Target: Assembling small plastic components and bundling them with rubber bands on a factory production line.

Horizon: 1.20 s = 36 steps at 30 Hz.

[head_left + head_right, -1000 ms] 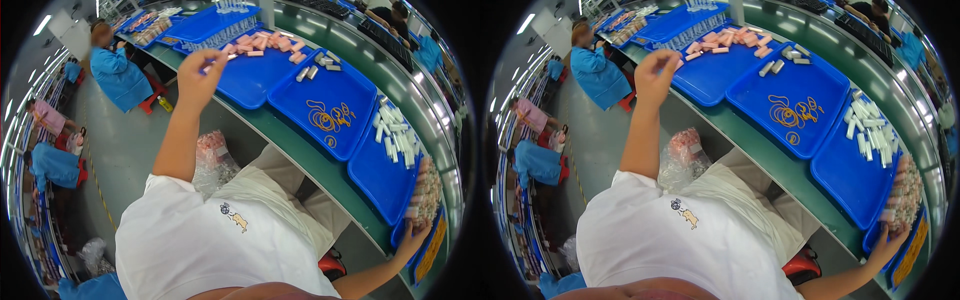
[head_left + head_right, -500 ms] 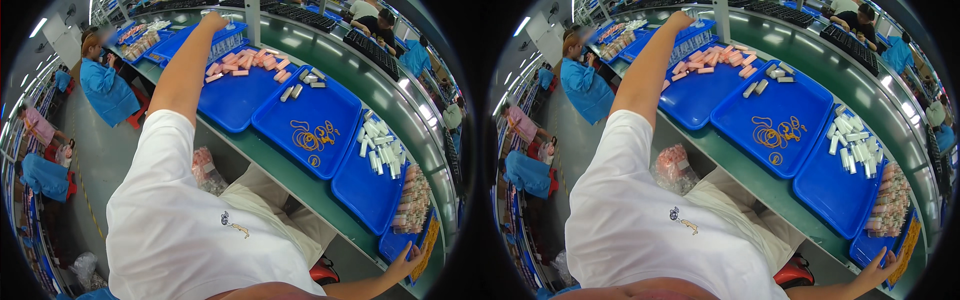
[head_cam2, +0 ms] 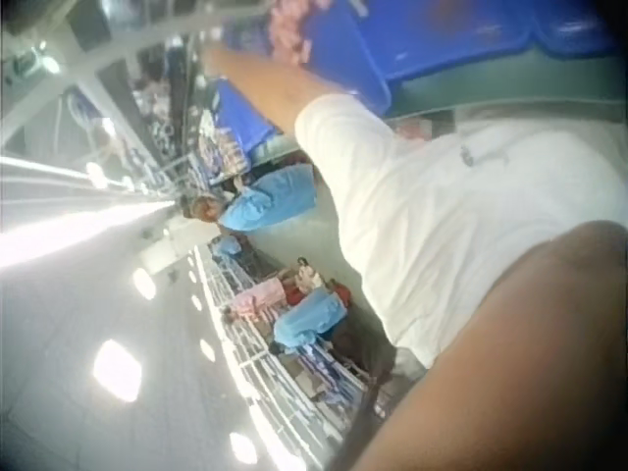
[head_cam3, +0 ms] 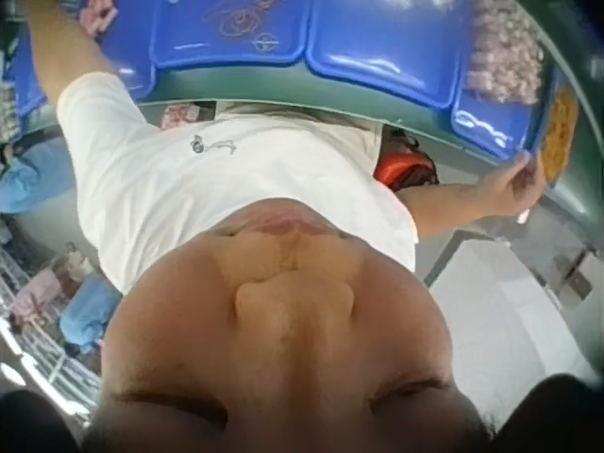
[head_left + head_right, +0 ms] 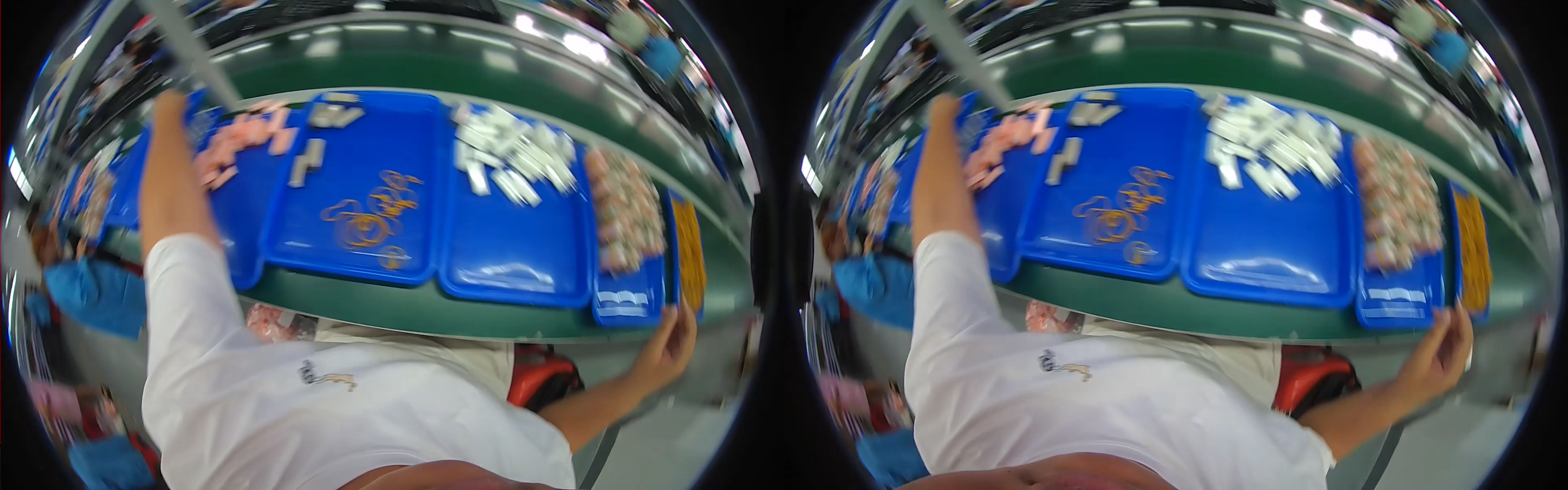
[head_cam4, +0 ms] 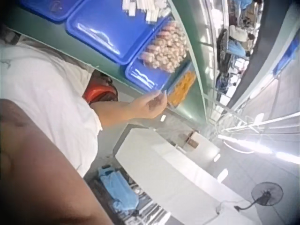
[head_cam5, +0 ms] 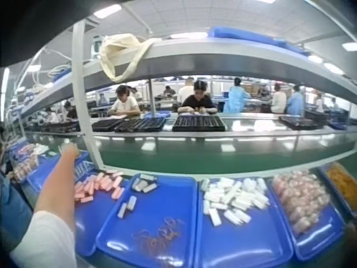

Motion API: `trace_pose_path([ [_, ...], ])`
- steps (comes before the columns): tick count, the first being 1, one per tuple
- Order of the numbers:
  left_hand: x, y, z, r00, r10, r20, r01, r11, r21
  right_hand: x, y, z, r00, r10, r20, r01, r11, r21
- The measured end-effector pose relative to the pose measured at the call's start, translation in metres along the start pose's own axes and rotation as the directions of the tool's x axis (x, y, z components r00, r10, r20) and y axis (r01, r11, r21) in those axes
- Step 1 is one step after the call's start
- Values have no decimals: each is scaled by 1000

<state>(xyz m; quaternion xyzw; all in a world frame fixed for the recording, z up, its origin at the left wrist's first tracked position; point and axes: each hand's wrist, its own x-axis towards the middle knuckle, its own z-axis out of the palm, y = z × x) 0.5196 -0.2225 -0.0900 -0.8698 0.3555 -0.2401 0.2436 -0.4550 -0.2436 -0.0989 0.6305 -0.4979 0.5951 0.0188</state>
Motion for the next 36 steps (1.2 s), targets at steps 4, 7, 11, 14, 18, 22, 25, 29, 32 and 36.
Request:
trace_pose_path([
  [4, 7, -71, -8, 956, 162, -245, -80, 947, 311, -2, -43, 25, 991, -85, 103, 59, 971, 231],
  [7, -11, -19, -49, 867, -465, -178, 124, 548, -827, 16, -89, 56, 808, -359, 467, 329, 933, 148],
  [11, -66, 4, -113, 961, -271, -46, -180, -495, -850, 30, -88, 113, 594, -418, 688, 401, 894, 197],
  [14, -162, 38, -187, 967, 110, -230, -70, -752, -655, 25, -63, 160, 456, -396, 797, 472, 867, 161],
  [18, -305, 110, -237, 955, 175, -240, 30, -860, -510, 20, -42, 204, 393, -335, 856, 536, 840, 83],
  [22, -423, 163, -247, 929, 316, -194, 253, -923, -290, 18, -48, 222, 323, -337, 884, 526, 841, 128],
  [25, -479, 196, -256, 916, 392, -89, 362, -902, -237, 21, -44, 215, 399, -368, 840, 520, 845, 123],
  [29, -508, 212, -264, 871, 488, -62, 474, -866, -162, 22, -75, 164, 455, -381, 805, 378, 901, 213],
  [32, -522, 219, -258, 909, 409, -82, 381, -893, -238, -5, -100, 127, 458, -355, 815, -234, 836, 496],
  [36, -535, 224, -258, 940, 287, -182, 209, -910, -358, -71, -124, 95, 616, -292, 732, -644, 348, 681],
])
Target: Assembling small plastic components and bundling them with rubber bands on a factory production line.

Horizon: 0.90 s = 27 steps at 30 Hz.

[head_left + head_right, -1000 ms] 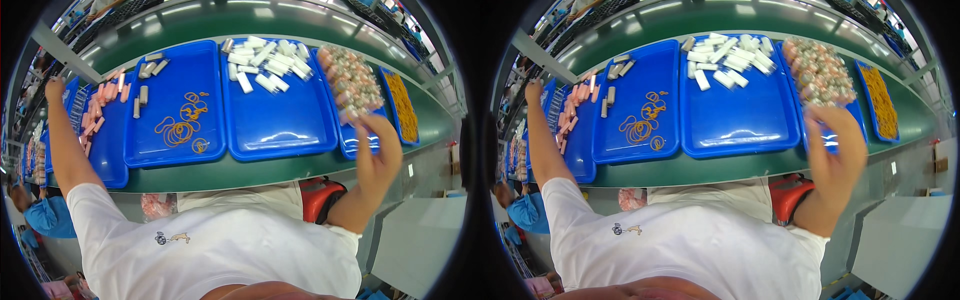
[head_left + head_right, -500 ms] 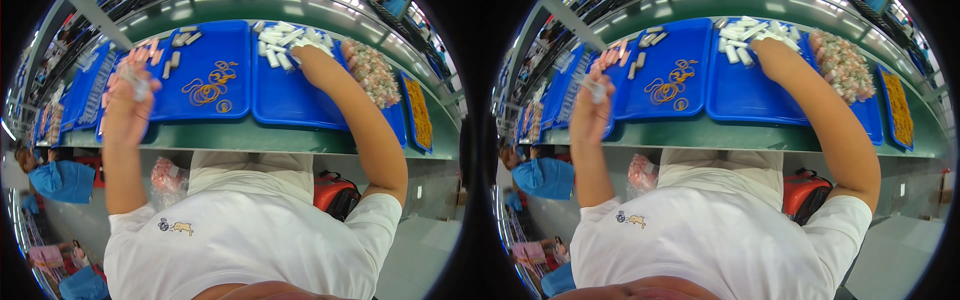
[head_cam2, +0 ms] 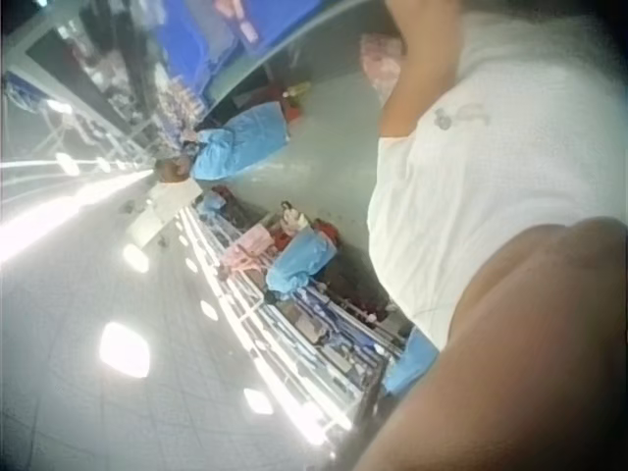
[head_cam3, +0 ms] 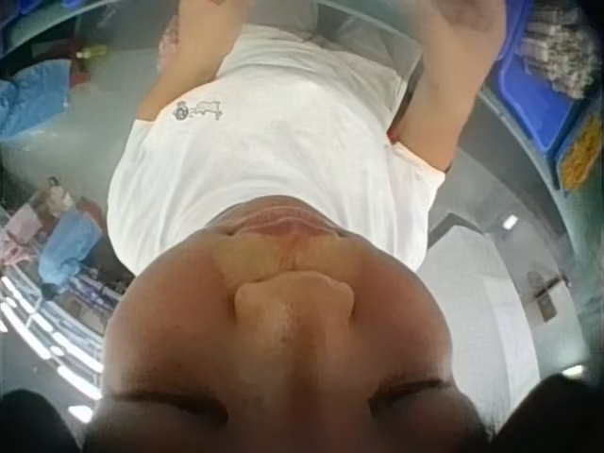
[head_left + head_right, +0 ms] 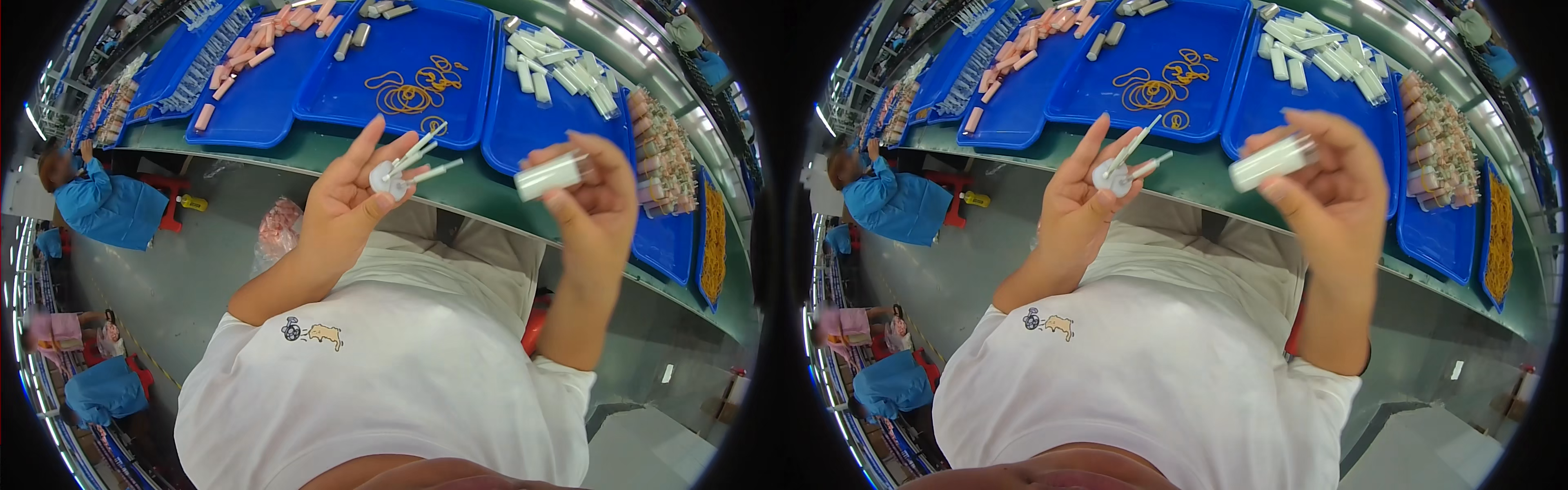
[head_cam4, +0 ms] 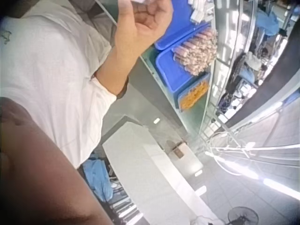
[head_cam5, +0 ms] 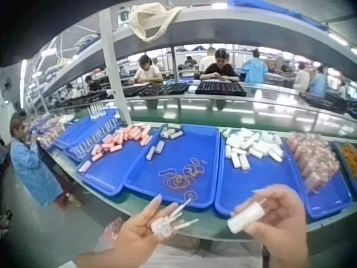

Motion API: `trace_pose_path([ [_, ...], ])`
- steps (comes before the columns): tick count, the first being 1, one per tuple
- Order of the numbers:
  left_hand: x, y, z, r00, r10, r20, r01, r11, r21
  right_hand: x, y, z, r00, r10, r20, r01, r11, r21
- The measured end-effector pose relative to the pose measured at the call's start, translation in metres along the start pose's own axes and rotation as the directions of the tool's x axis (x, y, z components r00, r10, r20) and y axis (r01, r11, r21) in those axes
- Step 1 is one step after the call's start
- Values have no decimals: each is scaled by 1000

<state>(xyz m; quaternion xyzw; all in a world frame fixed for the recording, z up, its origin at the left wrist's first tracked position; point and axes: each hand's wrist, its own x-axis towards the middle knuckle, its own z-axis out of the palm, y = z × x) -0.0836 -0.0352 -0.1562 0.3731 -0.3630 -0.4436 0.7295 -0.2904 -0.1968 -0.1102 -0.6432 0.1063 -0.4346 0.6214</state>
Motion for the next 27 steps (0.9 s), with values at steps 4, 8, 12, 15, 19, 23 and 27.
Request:
trace_pose_path([
  [4, -5, -5, 0, 990, 55, 126, -91, 951, 297, -25, 38, 24, 994, 30, -103, 2, 954, 300],
  [8, -11, -10, -2, 982, 112, 151, -156, 936, 314, -35, 53, 25, 992, 104, -67, -65, 898, 436],
  [12, -10, -7, -1, 973, 98, 211, -174, 909, 378, -41, 56, 29, 983, 175, -47, -118, 814, 569],
  [15, -9, -5, -1, 967, 78, 243, -167, 914, 369, -42, 59, 27, 977, 211, -34, -149, 785, 602],
  [19, -9, -5, 1, 969, 84, 233, -178, 889, 421, -42, 59, 26, 972, 236, -11, -173, 742, 647],
  [23, -9, -3, -4, 974, 58, 220, -175, 809, 562, -43, 60, 27, 971, 241, -8, -177, 734, 656],
  [27, -9, -5, -2, 982, 57, 179, -144, 839, 524, -43, 58, 25, 986, 159, -52, -108, 844, 526],
])
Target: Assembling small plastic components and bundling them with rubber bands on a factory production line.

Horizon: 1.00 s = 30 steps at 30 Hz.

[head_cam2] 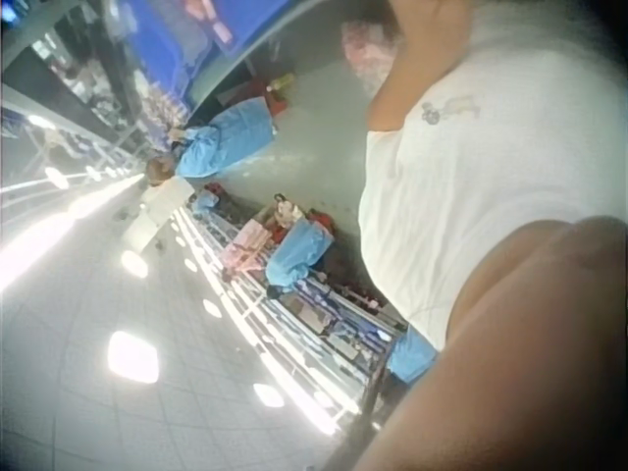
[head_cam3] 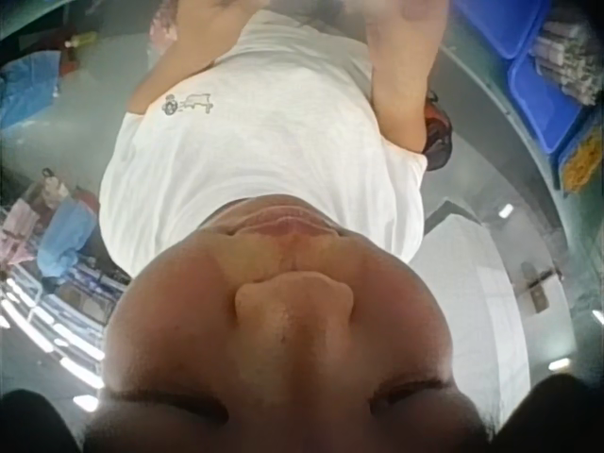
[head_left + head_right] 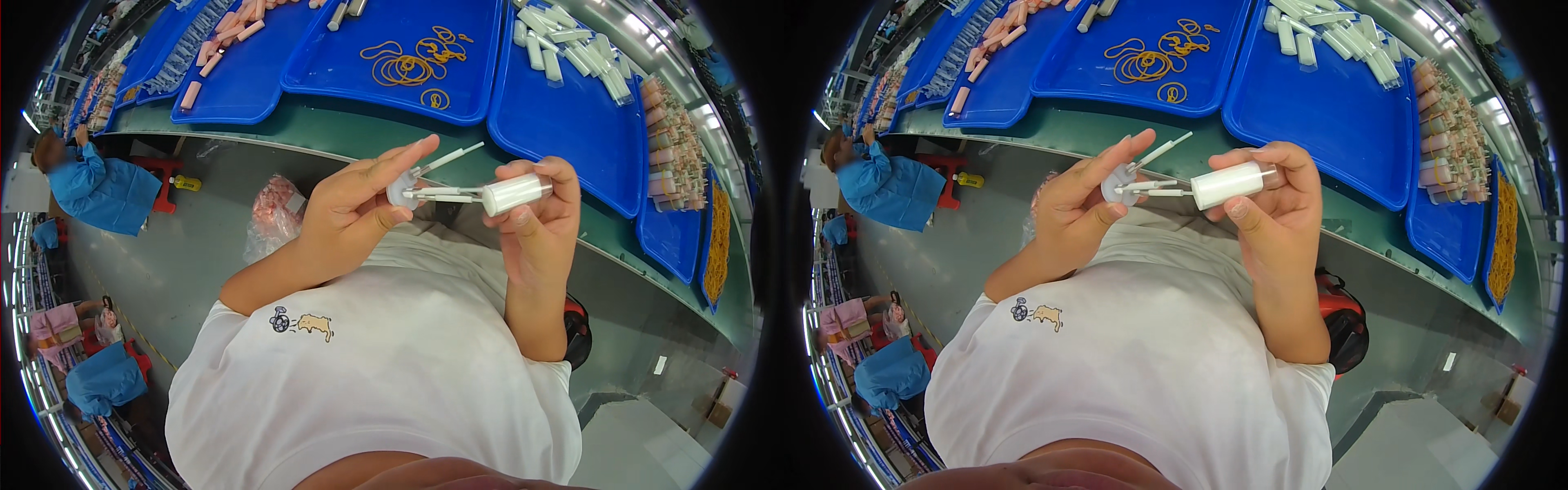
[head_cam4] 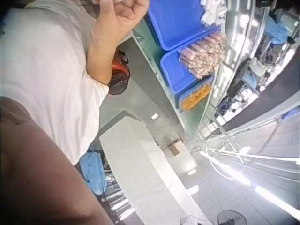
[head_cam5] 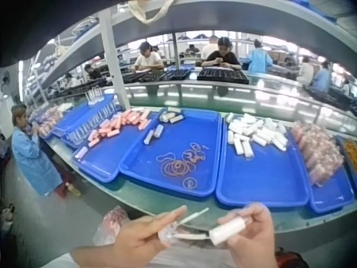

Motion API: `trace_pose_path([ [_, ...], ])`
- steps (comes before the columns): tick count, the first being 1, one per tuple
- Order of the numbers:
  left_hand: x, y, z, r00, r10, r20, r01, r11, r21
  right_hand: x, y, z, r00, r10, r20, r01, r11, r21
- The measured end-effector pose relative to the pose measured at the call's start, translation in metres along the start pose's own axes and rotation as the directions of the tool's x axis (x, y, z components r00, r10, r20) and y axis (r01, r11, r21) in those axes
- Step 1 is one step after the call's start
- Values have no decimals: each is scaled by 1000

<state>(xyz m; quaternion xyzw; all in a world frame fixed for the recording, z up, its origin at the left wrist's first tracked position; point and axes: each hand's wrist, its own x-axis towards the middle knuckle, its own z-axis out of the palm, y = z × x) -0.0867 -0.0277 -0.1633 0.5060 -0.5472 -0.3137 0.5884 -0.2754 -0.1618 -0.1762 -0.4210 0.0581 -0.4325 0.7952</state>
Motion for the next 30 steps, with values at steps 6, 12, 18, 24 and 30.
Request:
trace_pose_path([
  [6, 0, 2, 5, 996, -88, -20, 82, 975, -207, 0, -10, -3, 972, -195, 128, 229, 906, -355],
  [12, 0, 1, 6, 980, -189, 58, 196, 891, -410, -3, -20, -1, 992, -124, 25, 120, 856, -502],
  [18, 0, -3, 5, 969, -233, 79, 242, 842, -481, -8, -23, -15, 993, -65, 97, 107, 840, -532],
  [24, 0, -5, 10, 946, -321, 53, 302, 803, -515, -11, -16, -12, 962, -157, 225, 256, 805, -535],
  [30, 1, -6, 14, 942, -319, 104, 321, 767, -556, -8, -7, -13, 938, -229, 259, 340, 752, -565],
])
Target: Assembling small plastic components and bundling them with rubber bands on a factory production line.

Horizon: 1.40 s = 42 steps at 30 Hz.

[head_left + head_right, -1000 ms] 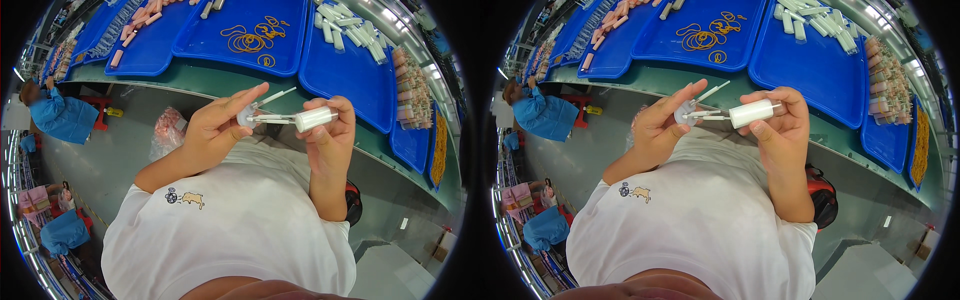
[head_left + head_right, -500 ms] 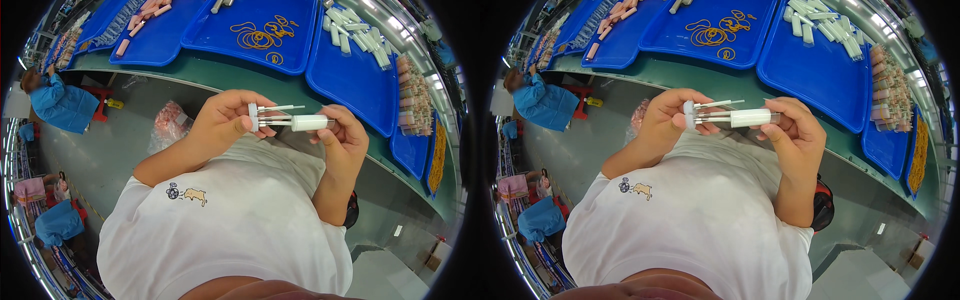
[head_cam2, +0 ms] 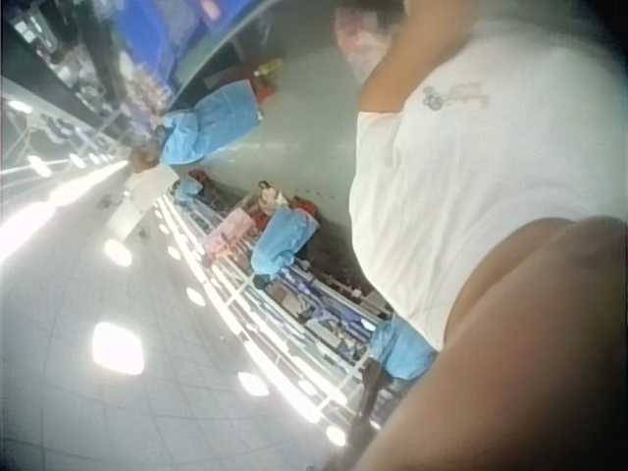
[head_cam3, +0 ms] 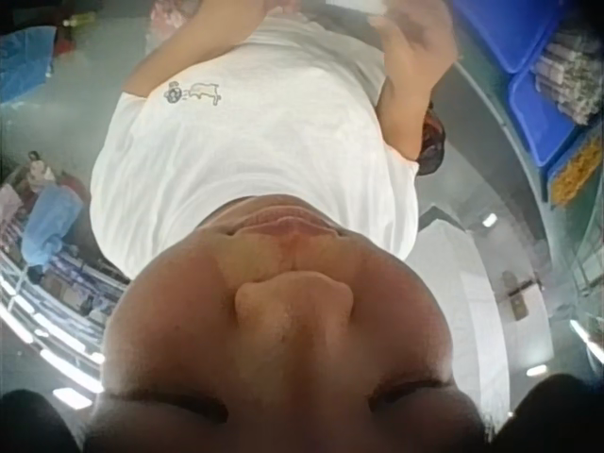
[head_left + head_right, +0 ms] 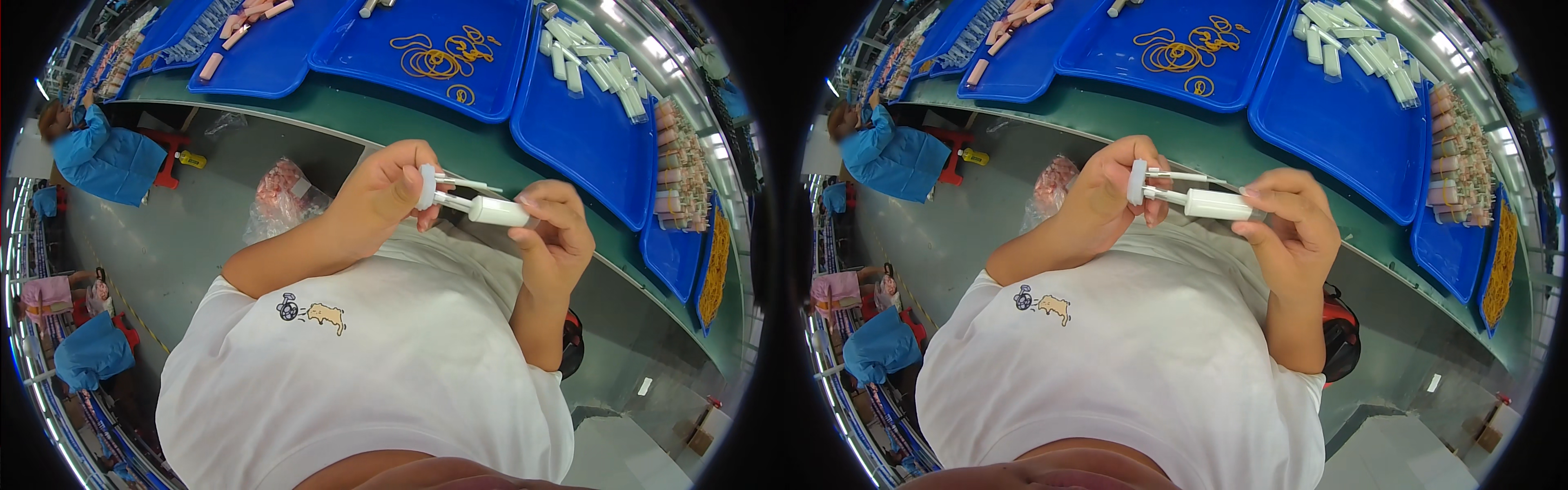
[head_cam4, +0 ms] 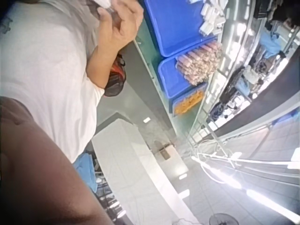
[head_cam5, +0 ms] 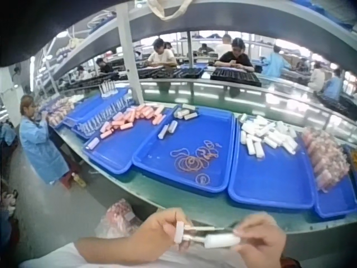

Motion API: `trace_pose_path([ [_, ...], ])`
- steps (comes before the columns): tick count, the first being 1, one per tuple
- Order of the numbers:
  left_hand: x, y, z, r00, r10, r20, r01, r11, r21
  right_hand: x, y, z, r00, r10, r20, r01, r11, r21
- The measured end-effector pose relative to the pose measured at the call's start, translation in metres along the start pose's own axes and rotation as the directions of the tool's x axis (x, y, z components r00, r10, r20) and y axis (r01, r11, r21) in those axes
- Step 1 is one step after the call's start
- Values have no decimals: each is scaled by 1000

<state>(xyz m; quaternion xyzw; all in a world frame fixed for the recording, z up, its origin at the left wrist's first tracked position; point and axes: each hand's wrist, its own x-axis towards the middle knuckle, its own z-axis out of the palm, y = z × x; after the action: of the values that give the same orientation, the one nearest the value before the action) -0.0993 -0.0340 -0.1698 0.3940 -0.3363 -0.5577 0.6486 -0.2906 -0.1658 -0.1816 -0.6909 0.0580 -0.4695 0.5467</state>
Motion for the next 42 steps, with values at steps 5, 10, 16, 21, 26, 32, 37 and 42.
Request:
trace_pose_path([
  [5, 2, 0, 3, 997, -76, 22, 74, 995, 66, 3, 1, 8, 997, -74, 3, 73, 988, -138],
  [10, 3, -2, 4, 988, -127, 86, 121, 990, 72, 4, 1, 14, 998, -56, 38, 60, 989, -137],
  [16, 3, -6, 3, 987, -144, 72, 140, 988, 61, 6, 7, 22, 993, -105, 54, 111, 987, -118],
  [21, -1, -3, 1, 982, -150, 114, 145, 988, 49, 11, 5, 23, 986, -135, 101, 150, 975, -162],
  [26, -6, 4, 0, 1000, -21, 3, 21, 998, -59, 32, -16, 20, 954, -253, 162, 296, 877, -377],
  [32, -17, 20, -23, 994, 79, -81, -90, 987, -137, 109, -50, 28, 807, -191, 559, 469, 783, -410],
  [37, -24, 18, -45, 921, 298, -251, -320, 946, -48, 222, 38, 38, 761, -235, 604, 518, 781, -349],
  [42, -25, 18, -42, 880, 393, -267, -387, 919, 74, 276, 150, 76, 844, 37, 535, 483, 380, -788],
])
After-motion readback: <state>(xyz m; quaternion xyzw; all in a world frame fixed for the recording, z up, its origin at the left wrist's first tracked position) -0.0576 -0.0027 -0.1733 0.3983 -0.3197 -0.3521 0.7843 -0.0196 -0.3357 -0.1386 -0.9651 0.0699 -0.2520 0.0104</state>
